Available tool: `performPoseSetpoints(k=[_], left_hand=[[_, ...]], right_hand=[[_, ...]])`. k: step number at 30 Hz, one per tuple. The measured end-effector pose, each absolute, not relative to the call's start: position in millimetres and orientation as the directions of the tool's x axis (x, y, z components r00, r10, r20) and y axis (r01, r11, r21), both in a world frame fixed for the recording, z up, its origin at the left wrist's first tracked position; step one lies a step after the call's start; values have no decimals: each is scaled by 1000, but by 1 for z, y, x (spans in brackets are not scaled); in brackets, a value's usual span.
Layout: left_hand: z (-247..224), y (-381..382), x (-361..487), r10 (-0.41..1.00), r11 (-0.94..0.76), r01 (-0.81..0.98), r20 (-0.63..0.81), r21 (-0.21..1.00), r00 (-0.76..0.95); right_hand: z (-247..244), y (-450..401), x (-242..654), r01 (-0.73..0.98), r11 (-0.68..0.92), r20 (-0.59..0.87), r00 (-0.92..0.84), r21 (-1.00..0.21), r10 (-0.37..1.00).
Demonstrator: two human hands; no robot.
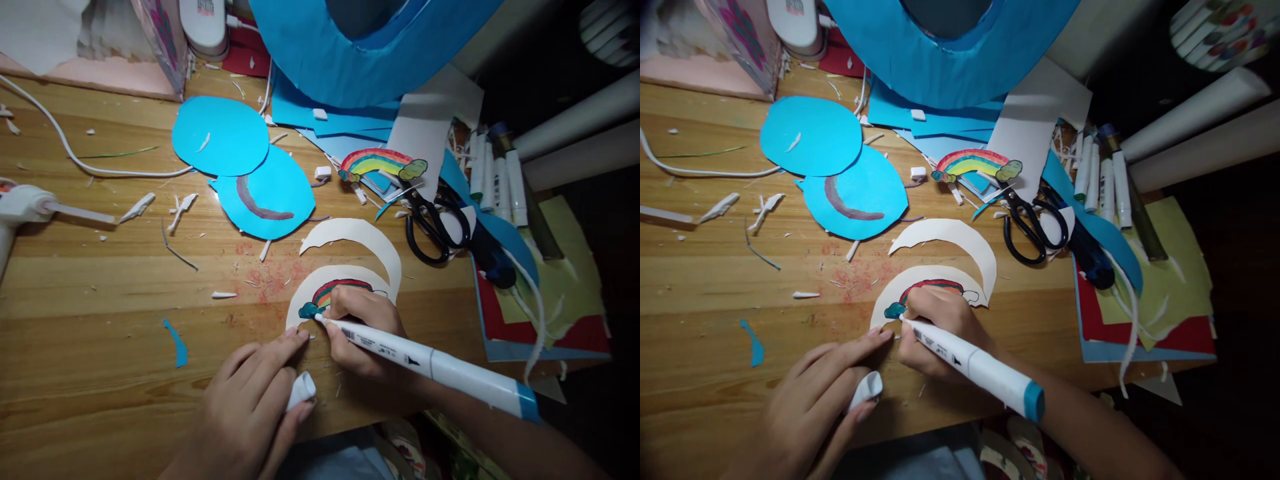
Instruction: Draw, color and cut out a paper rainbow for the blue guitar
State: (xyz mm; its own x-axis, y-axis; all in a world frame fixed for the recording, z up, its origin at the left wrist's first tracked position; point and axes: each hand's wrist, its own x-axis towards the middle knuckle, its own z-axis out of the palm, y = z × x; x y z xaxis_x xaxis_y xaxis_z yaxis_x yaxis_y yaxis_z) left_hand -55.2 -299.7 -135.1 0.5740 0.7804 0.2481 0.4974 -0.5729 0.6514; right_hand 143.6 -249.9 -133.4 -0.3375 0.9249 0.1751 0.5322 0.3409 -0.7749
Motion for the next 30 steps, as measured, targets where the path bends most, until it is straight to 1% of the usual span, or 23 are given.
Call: performPoseSetpoints(k=[5,12,17,21,26,30], left_hand=[[-135,-301,-56,780,-568,492,241,660,578],[-134,-300,-56,778,-571,492,241,658,580],[-133,-299,-55,785,-566,515,229,644,576],[-134,-300,-56,781,-576,510,246,639,573],[-134,-300,-56,781,-577,511,247,637,573],[-133,-298,-54,780,-580,502,260,641,570]], right_hand=[[-132,-250,144,530,339,171,-341,-778,925],[-131,-252,144,569,319,154,-319,-758,935],[-132,-251,144,545,310,153,-315,-779,937],[-131,-251,144,534,328,165,-330,-779,929],[-131,-252,144,545,296,134,-318,-784,939],[-131,-250,144,535,305,147,-317,-788,937]])
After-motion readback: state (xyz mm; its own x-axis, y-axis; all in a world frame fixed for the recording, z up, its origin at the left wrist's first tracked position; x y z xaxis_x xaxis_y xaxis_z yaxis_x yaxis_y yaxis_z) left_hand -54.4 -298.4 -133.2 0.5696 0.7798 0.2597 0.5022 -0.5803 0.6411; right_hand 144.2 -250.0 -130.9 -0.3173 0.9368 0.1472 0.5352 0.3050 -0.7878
